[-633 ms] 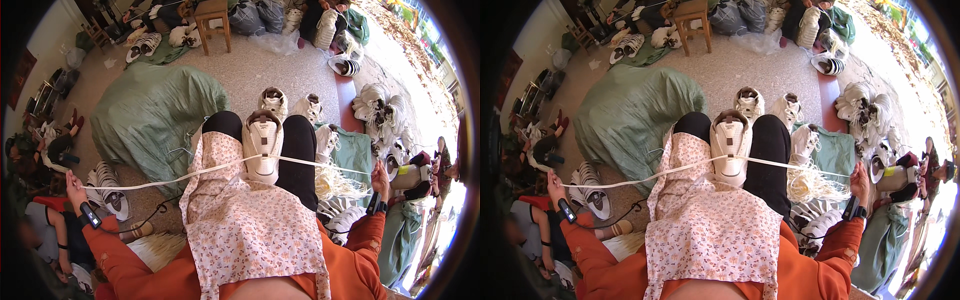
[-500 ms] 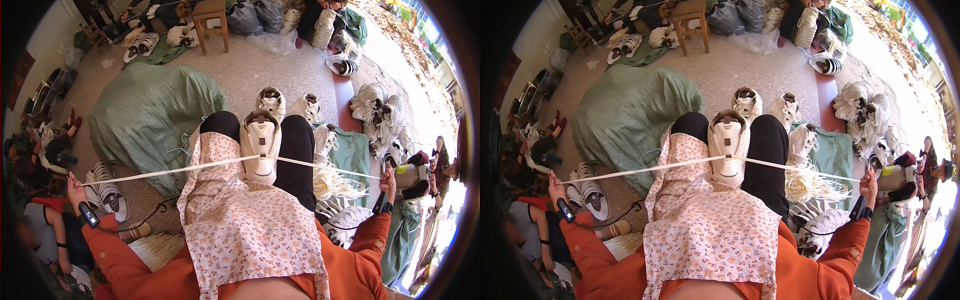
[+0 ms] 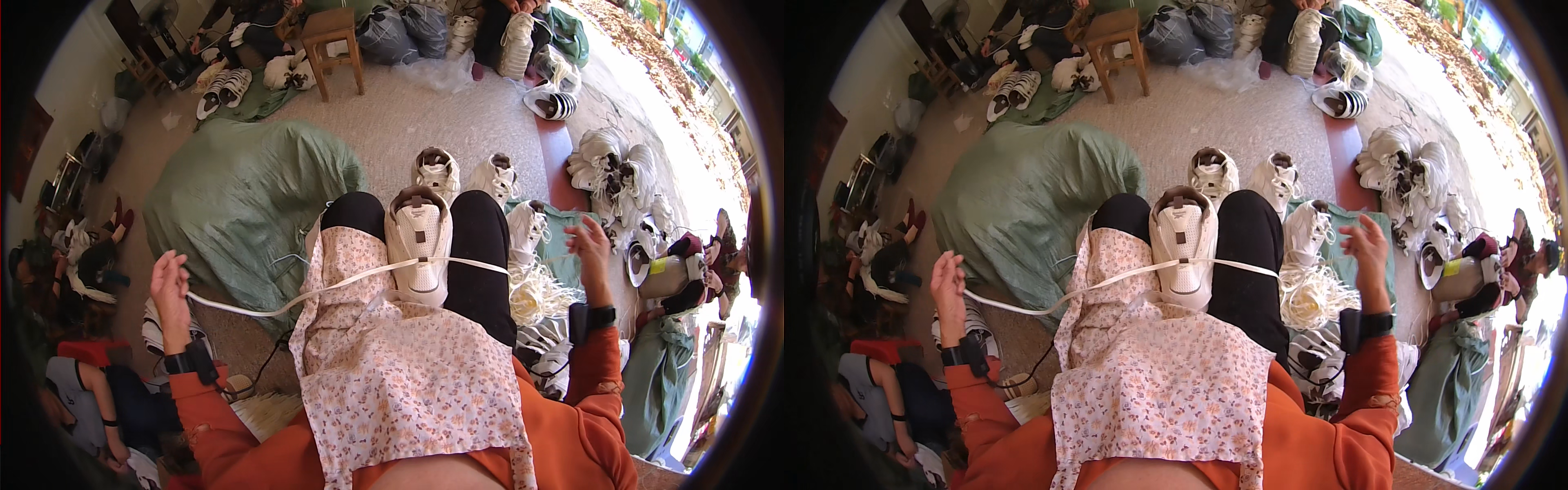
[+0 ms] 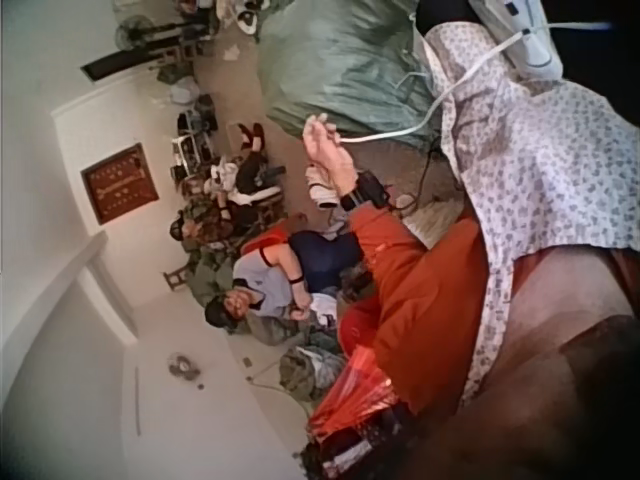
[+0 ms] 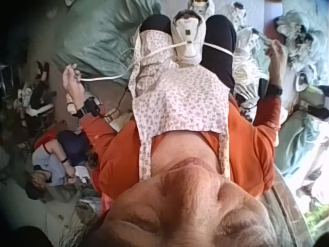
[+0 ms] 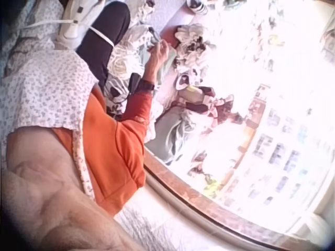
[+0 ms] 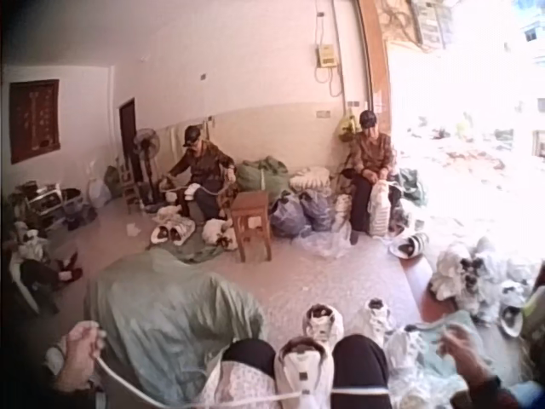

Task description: The recorder is threading and pulling laces through the eyelets of a white sneaker.

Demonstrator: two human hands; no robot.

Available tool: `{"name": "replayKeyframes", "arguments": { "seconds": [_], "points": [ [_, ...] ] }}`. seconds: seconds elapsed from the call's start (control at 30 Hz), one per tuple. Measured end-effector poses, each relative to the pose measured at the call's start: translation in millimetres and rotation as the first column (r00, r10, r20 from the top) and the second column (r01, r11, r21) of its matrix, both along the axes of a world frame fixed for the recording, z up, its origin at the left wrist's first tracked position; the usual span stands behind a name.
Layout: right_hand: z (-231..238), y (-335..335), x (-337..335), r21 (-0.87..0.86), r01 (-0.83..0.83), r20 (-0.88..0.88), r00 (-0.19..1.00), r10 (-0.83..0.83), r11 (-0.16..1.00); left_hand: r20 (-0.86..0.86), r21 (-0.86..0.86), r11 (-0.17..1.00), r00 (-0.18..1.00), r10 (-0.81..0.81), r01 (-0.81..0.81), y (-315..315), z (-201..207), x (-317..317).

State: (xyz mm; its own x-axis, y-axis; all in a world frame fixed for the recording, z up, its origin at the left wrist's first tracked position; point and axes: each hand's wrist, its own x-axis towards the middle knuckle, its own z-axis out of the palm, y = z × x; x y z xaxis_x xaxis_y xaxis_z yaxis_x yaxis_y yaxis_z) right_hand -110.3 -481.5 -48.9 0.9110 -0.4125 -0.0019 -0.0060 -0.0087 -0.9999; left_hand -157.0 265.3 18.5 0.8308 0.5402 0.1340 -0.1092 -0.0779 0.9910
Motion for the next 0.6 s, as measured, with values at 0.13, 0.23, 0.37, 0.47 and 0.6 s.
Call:
{"name": "replayKeyframes", "arguments": {
  "seconds": [0.13, 0.23, 0.37, 0.47, 0.6],
  "points": [
    [5, 132, 19, -0.366, -0.347, -0.070, 0.936, 0.346, 0.864, -0.143, 0.162, 0.865, 0.879, -0.455, 0.475, -140, 5, 59],
    [9, 183, 10, -0.825, -0.333, -0.047, 0.845, 0.532, 0.456, -0.176, 0.198, 0.706, 0.733, -0.657, 0.680, -234, -13, 74],
    [5, 203, -6, -0.819, -0.425, -0.134, 0.795, 0.592, 0.385, -0.313, 0.351, 0.534, 0.634, -0.707, 0.769, -295, -46, 72],
    [5, 205, -7, -0.813, -0.434, -0.139, 0.793, 0.593, 0.389, -0.394, 0.296, 0.444, 0.532, -0.750, 0.846, -303, -65, 62],
    [4, 207, -2, -0.798, -0.455, -0.135, 0.774, 0.619, 0.396, -0.393, 0.278, 0.468, 0.544, -0.742, 0.839, -299, -67, 58]
  ]
}}
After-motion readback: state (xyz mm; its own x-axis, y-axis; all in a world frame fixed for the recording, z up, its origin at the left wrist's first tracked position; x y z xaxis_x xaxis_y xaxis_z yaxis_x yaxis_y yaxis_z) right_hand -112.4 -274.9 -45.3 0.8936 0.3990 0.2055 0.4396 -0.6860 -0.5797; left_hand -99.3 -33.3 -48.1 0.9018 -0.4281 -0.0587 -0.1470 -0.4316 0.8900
